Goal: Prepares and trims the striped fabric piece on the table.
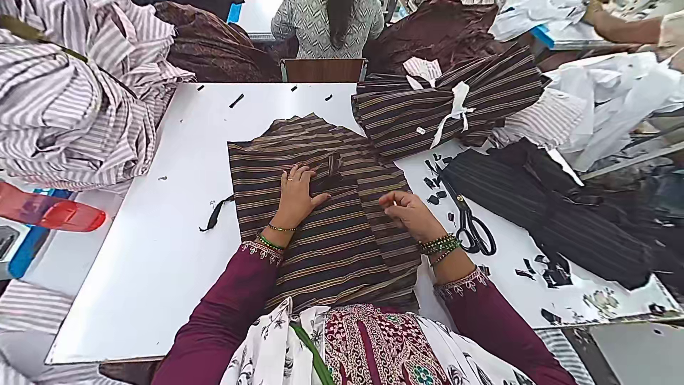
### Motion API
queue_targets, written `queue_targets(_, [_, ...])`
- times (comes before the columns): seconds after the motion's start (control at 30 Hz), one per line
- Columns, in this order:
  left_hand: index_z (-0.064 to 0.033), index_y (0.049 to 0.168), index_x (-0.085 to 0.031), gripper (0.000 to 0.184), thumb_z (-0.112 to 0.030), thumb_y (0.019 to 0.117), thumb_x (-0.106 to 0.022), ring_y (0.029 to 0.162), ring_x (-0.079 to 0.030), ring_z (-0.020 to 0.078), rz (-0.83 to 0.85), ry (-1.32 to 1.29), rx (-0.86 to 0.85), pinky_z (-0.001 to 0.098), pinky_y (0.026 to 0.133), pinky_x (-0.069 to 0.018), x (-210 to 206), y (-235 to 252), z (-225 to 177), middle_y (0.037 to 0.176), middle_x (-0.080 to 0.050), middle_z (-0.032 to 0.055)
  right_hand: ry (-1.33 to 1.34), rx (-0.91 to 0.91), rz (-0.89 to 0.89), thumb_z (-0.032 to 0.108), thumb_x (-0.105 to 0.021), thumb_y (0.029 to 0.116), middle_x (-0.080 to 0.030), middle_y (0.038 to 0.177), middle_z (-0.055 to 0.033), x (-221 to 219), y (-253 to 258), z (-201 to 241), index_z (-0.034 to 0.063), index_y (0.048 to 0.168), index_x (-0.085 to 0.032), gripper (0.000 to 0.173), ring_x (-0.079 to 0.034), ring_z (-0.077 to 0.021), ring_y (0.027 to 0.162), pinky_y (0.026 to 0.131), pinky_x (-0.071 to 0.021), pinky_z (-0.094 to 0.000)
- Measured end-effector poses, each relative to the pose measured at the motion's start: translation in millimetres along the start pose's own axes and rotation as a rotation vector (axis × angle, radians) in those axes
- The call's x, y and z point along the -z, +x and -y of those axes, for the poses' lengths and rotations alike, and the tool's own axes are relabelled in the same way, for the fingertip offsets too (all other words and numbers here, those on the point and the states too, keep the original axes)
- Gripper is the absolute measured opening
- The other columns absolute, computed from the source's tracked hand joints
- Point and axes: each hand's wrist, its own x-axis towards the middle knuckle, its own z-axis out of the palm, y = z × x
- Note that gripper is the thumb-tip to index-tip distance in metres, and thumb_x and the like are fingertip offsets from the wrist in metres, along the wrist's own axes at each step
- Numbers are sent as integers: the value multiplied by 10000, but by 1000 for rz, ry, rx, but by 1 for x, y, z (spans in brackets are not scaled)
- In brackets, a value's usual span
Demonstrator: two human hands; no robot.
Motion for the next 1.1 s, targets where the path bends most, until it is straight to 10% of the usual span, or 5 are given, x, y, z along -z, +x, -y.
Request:
queue_targets(0.23, [60,915,-703,343,-216,800,-871,1311,-543,417,-75,-200,-172,559,1119,-408,0,0,7,1248,-642,261,-592,798,89,-84,-541,916,-708,1222,-153,-53,68,54,23,1068,-766,292,-680,-307,1138,944,-552,-517])
queue_targets(0.37, [6,776,-691,99,-59,802,-762,1352,-528,372,-93,-295,-310,550,1169,-346,-1,1,23,1217,-701,172,-867,684,301,-74,-524,945,-712,1156,-175,-61,115,57,45,1085,-775,311,-670,-362,1116,942,-513,-571])
queue_targets(0.73, [-76,725,-682,117,-66,822,-618,1403,-507,305,73,-308,-380,708,1182,-98,3,1,27,1176,-753,36,-625,580,9,-82,-597,903,-706,1021,-183,-20,96,-7,-10,892,-773,191,-663,-316,1017,908,-521,-479])
queue_targets(0.97, [-64,813,-722,133,-64,856,-597,1429,-476,304,128,-315,-321,714,1184,-28,5,3,23,1178,-752,38,-571,445,213,392,-766,864,-623,1088,-149,-17,72,18,0,1184,-729,508,-578,-246,1010,885,-488,-436])
queue_targets(1.1, [-53,1049,-753,225,-71,873,-615,1420,-483,295,155,-319,-270,686,1206,-16,5,6,22,1215,-731,74,-744,348,328,405,-814,852,-617,1147,-149,-27,74,34,16,1205,-721,533,-581,-266,1065,924,-487,-454])
